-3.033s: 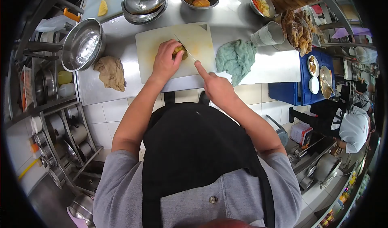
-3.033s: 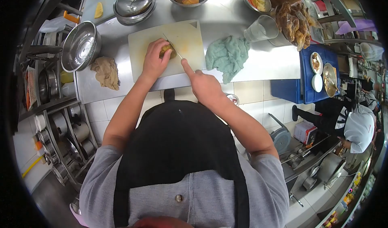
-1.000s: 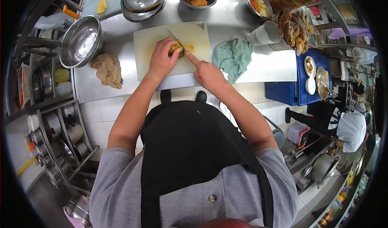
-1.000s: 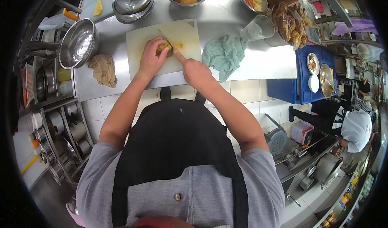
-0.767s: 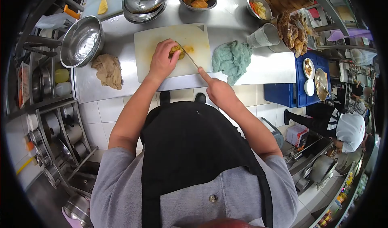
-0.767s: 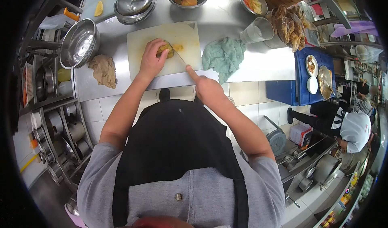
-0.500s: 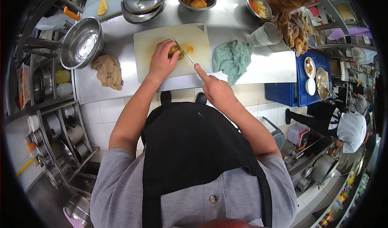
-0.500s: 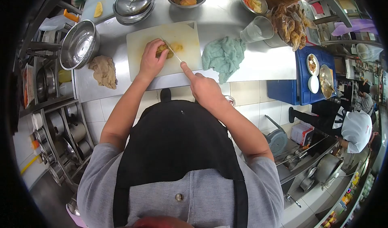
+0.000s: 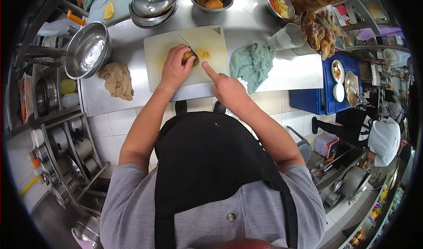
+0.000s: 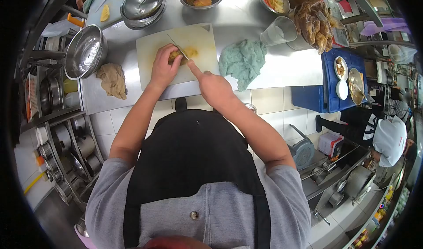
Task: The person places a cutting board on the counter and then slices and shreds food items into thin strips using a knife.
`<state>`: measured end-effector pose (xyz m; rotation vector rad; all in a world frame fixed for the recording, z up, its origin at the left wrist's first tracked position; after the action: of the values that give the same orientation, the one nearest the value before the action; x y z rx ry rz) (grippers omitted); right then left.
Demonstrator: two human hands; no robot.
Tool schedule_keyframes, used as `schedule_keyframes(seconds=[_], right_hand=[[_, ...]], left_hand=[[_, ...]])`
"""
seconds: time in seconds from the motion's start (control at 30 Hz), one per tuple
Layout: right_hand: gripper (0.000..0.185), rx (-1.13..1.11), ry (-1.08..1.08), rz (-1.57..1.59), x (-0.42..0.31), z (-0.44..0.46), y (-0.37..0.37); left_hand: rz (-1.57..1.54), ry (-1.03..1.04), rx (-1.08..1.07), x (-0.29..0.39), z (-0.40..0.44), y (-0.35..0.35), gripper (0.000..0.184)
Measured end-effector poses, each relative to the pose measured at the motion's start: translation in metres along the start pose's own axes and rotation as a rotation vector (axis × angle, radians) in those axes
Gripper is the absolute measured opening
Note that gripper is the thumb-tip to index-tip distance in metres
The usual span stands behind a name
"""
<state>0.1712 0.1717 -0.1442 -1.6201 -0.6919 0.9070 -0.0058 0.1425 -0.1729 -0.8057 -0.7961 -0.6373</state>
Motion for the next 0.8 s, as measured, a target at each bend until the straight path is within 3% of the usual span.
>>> schedule_keyframes(seconds=[0.03,0.1,0.3,0.4,0.6,0.8], right_hand=[[0.082,0.002,-0.002,0.0,0.001,-0.007,-0.003],[0.082,-0.271,0.058,-0.037,0.01,-0.026,0.008],[0.084,-0.059,0.008,0.047,0.005,0.021,0.016],[0.083,-0.183,0.035,-0.008,0.011,0.008,0.02],[0.082,-0.227,0.031,0.057,0.028,-0.051,0.027],[0.083,-0.083,0.009,0.181,0.012,-0.041,-0.002]], left_hand=[[-0.009,0.001,0.001,0.0,0.0,-0.001,0.033],[-0.005,0.018,0.005,0.002,0.001,-0.003,0.033],[-0.003,0.021,-0.012,0.002,0.0,0.0,0.033],[-0.01,0.031,-0.016,0.001,0.003,-0.001,0.032],[-0.002,0.022,-0.005,0.001,0.0,-0.002,0.033],[-0.031,-0.002,0.017,-0.002,0.0,-0.004,0.034]])
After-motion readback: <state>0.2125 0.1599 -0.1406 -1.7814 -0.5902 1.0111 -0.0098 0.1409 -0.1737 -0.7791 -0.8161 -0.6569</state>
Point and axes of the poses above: each hand's wrist, its own z-axis towards the middle knuckle, its own y-axis out of the palm, x = y × z, the point moved 9 cm from there along z, towards the middle knuckle, and after that the axes turned 15 degrees about -z, right-handed, at the moved point
